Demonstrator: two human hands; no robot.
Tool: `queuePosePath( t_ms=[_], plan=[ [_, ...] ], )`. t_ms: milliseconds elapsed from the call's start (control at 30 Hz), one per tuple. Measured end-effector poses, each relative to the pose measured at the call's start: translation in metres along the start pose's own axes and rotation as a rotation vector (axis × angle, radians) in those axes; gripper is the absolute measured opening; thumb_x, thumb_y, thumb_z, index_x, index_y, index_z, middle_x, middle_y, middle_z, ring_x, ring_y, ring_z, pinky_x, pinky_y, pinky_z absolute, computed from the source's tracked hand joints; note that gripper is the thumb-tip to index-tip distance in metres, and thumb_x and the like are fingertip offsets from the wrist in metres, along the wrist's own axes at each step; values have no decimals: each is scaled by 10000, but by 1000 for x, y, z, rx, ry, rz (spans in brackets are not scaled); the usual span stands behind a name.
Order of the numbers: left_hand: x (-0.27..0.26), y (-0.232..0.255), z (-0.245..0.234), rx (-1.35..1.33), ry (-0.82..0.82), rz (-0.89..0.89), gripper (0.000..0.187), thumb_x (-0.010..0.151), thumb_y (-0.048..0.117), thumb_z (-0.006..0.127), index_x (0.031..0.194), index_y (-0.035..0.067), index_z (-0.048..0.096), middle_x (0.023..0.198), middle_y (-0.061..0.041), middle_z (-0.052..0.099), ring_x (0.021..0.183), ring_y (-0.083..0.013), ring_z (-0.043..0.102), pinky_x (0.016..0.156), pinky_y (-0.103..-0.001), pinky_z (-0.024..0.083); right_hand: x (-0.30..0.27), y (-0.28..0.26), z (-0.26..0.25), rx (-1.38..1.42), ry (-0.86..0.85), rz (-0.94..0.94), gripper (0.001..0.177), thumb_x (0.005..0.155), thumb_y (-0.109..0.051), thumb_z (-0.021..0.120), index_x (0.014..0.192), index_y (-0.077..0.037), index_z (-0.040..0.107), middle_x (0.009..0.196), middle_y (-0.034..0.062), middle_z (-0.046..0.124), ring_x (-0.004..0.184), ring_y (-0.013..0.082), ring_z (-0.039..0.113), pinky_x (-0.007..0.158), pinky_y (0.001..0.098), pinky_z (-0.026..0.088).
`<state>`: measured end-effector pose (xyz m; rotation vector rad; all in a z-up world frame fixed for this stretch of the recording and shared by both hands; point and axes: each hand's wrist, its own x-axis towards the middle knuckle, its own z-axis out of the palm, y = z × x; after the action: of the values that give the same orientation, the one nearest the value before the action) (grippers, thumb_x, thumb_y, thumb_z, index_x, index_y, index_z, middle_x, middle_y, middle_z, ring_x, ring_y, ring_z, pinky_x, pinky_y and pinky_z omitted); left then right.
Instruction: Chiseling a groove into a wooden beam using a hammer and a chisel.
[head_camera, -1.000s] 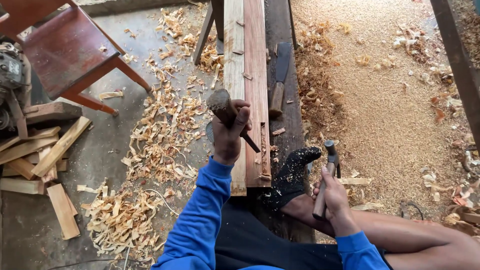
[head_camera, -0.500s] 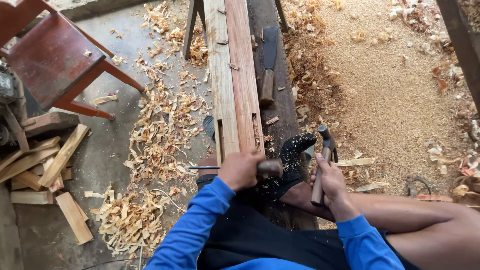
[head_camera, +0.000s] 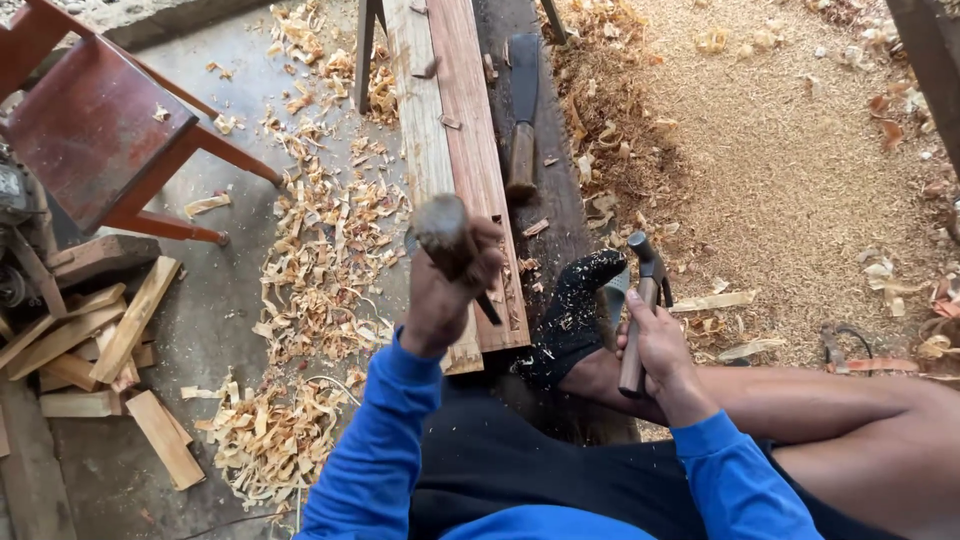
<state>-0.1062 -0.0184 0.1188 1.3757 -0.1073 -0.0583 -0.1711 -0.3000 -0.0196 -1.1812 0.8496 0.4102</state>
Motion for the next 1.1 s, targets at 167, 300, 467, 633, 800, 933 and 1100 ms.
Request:
queuePosePath(
  t_ms=[167, 300, 467, 633, 800, 933, 1100],
  plan=[
    [-20, -35, 9, -118, -34, -51, 275, 962, 227, 798, 1103, 29, 669, 840, 22, 635, 746, -72, 591, 655, -227, 480, -1, 0, 0, -39, -7, -7, 343, 995, -433, 627, 908, -118, 522, 669, 0, 528, 508, 112, 534, 432, 288, 467],
    [-19, -47, 12, -121, -33, -46, 263, 964, 228, 797, 1083, 26, 676, 878, 34, 637, 802, -63, 576, 717, -234, 470, -1, -3, 2, -53, -4, -2, 329, 992, -433, 623, 916, -128, 523, 664, -2, 525, 502, 110, 527, 427, 285, 461],
    [-20, -56, 6, -87, -54, -11, 300, 992, 239, 779, 1168, 21, 674, 948, 31, 630, 892, -72, 577, 841, -249, 484, 1, -1, 0, -30, 8, 12, 307, 987, -421, 630, 933, -135, 532, 689, -13, 523, 518, 101, 529, 430, 282, 463],
    [-18, -22, 10, -263, -110, -54, 480, 967, 279, 755, 1349, 48, 579, 1187, 24, 628, 1050, -81, 588, 985, -244, 479, 0, -3, 1, -41, 19, 21, 316, 997, -417, 637, 949, -120, 541, 712, -9, 524, 541, 103, 543, 448, 283, 478],
    [-22, -19, 9, 64, -105, 78, 618, 864, 297, 852, 1305, 34, 507, 1146, -5, 635, 1053, -89, 605, 938, -249, 513, -1, -5, 2, -3, 13, 21, 301, 993, -413, 628, 951, -134, 524, 704, -7, 534, 533, 103, 540, 445, 287, 476],
    [-30, -46, -1, 244, -64, 121, 497, 849, 275, 902, 1134, 51, 562, 962, -28, 633, 879, -99, 616, 793, -248, 548, 2, -2, 0, -11, 12, 28, 306, 1007, -405, 635, 941, -130, 516, 703, -5, 528, 539, 104, 542, 452, 290, 484],
    [-45, -45, 15, 29, -1, 102, 345, 888, 283, 876, 980, 73, 617, 896, -32, 693, 816, -107, 669, 733, -268, 571, 4, -2, -3, -9, 7, 37, 296, 1016, -406, 607, 932, -137, 517, 687, -6, 519, 535, 111, 531, 452, 292, 475]
  ],
)
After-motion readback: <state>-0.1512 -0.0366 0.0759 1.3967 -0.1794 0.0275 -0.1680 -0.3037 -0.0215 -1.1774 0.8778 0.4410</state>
